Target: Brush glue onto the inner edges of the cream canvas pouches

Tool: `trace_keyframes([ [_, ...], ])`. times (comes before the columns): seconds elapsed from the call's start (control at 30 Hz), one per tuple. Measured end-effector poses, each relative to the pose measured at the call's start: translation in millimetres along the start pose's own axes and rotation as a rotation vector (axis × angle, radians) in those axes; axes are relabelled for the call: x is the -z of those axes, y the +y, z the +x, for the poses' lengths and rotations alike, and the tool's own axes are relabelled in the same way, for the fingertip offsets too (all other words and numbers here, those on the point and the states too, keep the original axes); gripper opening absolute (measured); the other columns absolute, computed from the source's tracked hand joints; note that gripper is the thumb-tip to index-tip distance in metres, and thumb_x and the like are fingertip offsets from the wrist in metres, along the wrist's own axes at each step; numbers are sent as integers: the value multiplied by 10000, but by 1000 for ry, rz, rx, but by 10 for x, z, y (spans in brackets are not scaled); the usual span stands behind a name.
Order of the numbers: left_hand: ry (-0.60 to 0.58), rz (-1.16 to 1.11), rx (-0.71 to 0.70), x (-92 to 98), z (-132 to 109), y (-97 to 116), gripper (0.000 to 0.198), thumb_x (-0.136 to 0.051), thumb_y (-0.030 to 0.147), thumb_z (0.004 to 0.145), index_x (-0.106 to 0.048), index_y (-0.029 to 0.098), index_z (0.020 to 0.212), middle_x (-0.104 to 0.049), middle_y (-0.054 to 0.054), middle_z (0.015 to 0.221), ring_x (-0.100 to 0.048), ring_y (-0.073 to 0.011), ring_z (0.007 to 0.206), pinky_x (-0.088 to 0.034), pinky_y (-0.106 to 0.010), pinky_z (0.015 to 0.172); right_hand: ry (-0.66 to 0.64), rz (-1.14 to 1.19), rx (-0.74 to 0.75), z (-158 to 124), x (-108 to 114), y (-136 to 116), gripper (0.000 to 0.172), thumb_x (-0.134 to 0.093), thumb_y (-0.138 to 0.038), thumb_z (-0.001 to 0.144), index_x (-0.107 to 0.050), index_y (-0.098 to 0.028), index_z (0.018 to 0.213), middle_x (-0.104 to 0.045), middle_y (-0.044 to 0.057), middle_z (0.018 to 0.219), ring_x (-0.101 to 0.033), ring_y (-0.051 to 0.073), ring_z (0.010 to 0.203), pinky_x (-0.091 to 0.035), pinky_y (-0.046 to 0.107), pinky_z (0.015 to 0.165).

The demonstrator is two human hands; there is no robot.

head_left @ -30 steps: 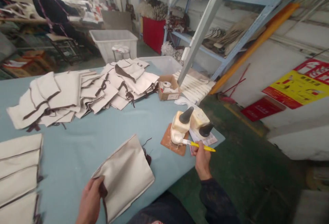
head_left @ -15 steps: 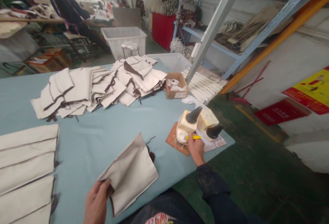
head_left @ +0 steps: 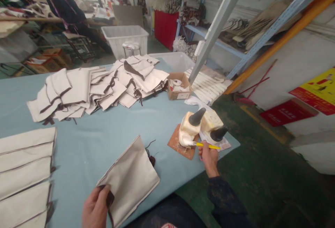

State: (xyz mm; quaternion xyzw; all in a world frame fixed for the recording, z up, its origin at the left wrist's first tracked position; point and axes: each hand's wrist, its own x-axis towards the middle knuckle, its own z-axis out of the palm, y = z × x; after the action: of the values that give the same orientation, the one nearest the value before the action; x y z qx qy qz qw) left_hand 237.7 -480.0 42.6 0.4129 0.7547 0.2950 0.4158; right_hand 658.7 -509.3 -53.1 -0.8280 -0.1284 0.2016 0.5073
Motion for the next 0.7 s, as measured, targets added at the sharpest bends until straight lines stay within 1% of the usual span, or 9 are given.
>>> trace_keyframes([
  [0.17, 24, 18, 17, -27, -33, 107, 362, -611, 593, 635, -565, 234, 646, -570, 18, 545, -521, -204, 597, -404, -316, 587, -11, 22, 3, -25, 102, 38, 533, -548, -668, 887, -690, -161, 808, -594, 6, 472, -534, 171, 382, -406, 257, 355],
  [0.23, 26, 31, 10, -31, -42, 106, 364, -609, 595, 645, -565, 233, 646, -573, 17, 546, -526, -205, 598, -408, -317, 589, -32, 18, 38, -45, 125, 19, 565, -526, -699, 898, -682, -161, 825, -608, 16, 501, -526, 169, 384, -412, 264, 356],
  [0.3, 24, 45, -5, -36, -52, 93, 377, -608, 608, 650, -557, 234, 631, -581, 12, 542, -535, -210, 600, -416, -323, 597, -79, 3, 101, -65, 135, -15, 593, -502, -725, 911, -675, -161, 853, -639, 34, 558, -545, 173, 416, -437, 273, 382],
  [0.4, 34, 37, -1, -60, -75, 85, 388, -617, 619, 635, -557, 235, 634, -581, 12, 531, -539, -215, 591, -424, -325, 590, -215, -49, 235, -90, 157, -95, 575, -514, -714, 924, -693, -168, 920, -686, 53, 655, -619, 199, 529, -506, 296, 491],
  [0.47, 43, 23, 9, -88, -94, 100, 381, -626, 610, 628, -564, 235, 652, -586, 13, 538, -545, -216, 593, -430, -319, 581, -347, -105, 348, -101, 206, -162, 496, -583, -664, 912, -729, -193, 964, -742, 74, 778, -698, 244, 704, -565, 332, 647],
  [0.53, 47, 11, 27, -119, -110, 124, 369, -636, 593, 618, -567, 234, 660, -592, 13, 545, -554, -215, 597, -436, -313, 573, -496, -169, 463, -109, 294, -226, 387, -643, -588, 899, -765, -232, 989, -780, 81, 939, -727, 281, 902, -572, 367, 816],
  [0.57, 48, 4, 39, -132, -117, 136, 363, -640, 585, 612, -569, 233, 661, -594, 12, 548, -557, -215, 598, -439, -311, 570, -569, -200, 514, -113, 348, -251, 340, -657, -550, 899, -778, -248, 1000, -783, 77, 997, -725, 287, 962, -562, 376, 872],
  [0.63, 48, -11, 58, -152, -123, 149, 358, -647, 576, 598, -572, 232, 657, -594, 11, 551, -557, -212, 596, -442, -310, 565, -679, -256, 593, -124, 462, -275, 286, -643, -487, 922, -789, -266, 1032, -776, 69, 1020, -724, 283, 975, -555, 378, 900],
  [0.7, 45, -13, 59, -162, -122, 138, 362, -646, 581, 598, -578, 230, 655, -594, 13, 557, -552, -209, 599, -439, -309, 566, -727, -301, 644, -138, 565, -257, 265, -612, -439, 956, -784, -271, 1067, -765, 66, 1003, -724, 274, 959, -555, 378, 903],
])
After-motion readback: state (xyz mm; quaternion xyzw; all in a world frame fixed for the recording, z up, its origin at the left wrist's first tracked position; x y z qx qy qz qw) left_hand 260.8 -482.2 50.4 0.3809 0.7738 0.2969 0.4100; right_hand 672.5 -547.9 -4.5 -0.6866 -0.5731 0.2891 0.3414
